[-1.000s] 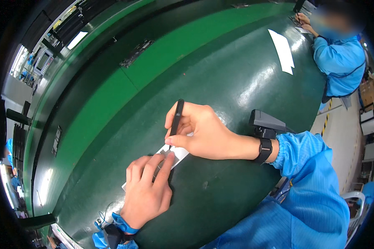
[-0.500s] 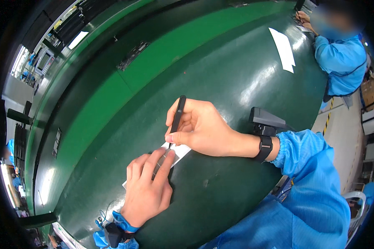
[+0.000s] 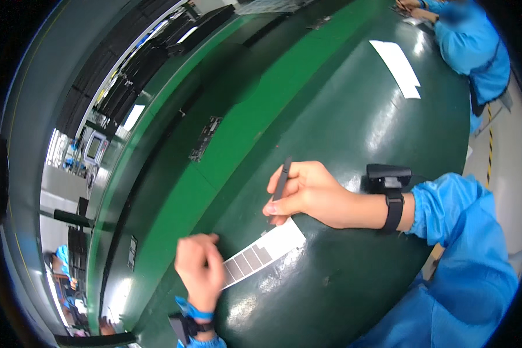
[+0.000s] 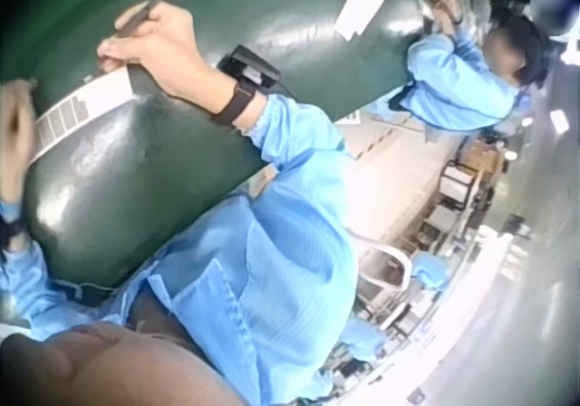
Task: The worker is using a pen to mark or point at specific components on small electronic circuit boards on a factory production line.
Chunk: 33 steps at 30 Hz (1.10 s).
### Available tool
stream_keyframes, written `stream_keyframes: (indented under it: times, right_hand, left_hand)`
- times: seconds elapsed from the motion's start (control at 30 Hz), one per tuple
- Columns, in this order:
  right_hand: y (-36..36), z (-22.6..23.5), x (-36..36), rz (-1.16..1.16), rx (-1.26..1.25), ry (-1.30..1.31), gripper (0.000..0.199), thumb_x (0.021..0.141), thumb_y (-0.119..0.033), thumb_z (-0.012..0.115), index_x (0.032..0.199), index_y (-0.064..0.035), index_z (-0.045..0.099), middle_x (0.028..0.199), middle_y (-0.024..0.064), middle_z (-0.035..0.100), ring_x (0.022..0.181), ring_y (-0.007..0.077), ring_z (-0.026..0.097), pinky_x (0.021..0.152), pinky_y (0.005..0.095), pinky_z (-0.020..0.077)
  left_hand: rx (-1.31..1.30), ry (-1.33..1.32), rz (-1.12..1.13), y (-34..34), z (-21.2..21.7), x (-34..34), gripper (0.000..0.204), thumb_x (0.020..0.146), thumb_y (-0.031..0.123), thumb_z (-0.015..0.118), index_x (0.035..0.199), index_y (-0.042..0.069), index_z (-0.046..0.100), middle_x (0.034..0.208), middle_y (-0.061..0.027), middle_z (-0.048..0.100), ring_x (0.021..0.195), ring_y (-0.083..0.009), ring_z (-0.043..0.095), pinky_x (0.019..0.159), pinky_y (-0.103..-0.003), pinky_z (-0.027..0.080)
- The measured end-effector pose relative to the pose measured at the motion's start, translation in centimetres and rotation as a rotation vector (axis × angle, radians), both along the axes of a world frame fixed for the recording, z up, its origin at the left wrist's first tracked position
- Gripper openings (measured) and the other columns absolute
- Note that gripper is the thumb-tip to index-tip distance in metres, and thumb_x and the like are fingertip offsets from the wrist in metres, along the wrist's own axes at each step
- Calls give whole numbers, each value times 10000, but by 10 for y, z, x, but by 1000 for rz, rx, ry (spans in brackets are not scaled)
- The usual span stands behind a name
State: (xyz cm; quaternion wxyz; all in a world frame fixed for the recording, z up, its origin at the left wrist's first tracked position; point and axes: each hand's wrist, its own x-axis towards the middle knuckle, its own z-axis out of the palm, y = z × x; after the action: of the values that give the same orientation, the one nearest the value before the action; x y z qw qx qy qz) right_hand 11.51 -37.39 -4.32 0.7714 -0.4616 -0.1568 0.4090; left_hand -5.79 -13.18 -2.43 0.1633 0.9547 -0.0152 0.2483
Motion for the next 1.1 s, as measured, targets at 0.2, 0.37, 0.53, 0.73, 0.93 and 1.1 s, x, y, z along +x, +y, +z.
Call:
stream_keyframes:
  times: [0.2, 0.37, 0.53, 0.73, 0.93, 1.1]
  right_hand:
    - [-1, 1, 6, -24, 86, 46, 259, 917, 30, 747, 1113, 25, 578, 1001, 203, 750, 869, 265, 764, 796, 378, 642]
    - [4, 3, -5, 10, 58, -10, 315, 881, -21, 805, 1104, 43, 593, 929, 170, 749, 798, 227, 770, 728, 342, 657]
    - [23, -26, -6, 71, 135, 12, 326, 908, -57, 796, 1132, 40, 580, 961, 164, 759, 826, 193, 765, 745, 323, 645]
    - [4, 5, -24, 10, 140, 56, 227, 803, 38, 798, 962, 27, 636, 830, 152, 715, 765, 263, 755, 683, 356, 624]
    - [-3, -3, -23, 126, 75, -39, 400, 908, -137, 816, 1204, 46, 619, 953, 122, 749, 804, 161, 746, 776, 290, 623]
    - [-21, 3, -12, 47, -37, -46, 334, 899, -41, 796, 1147, 75, 604, 976, 216, 748, 911, 250, 761, 778, 347, 630]
  left_hand:
    - [-241, -80, 287, 76, -3, 117, 214, 910, 144, 728, 1031, -32, 712, 932, -186, 716, 856, -325, 690, 791, -415, 548]
    - [-117, -17, 15, 94, -5, 168, 411, 856, 247, 835, 1065, -86, 718, 1057, -220, 693, 949, -348, 668, 877, -425, 533]
    - [-119, -31, 75, 90, 7, 148, 365, 875, 297, 802, 1015, -40, 787, 1023, -191, 754, 971, -359, 697, 900, -457, 539]
    - [-213, -214, 137, 61, 19, 93, 300, 818, 129, 886, 1006, -65, 756, 916, -177, 734, 806, -287, 687, 768, -378, 571]
    - [-172, -91, 161, 8, 14, -19, 374, 748, 63, 903, 1085, 7, 749, 1069, -136, 671, 912, -312, 670, 793, -399, 584]
    - [-169, 50, 140, -21, 2, -64, 409, 706, 138, 906, 1065, 4, 763, 1058, -137, 700, 959, -287, 692, 856, -376, 574]
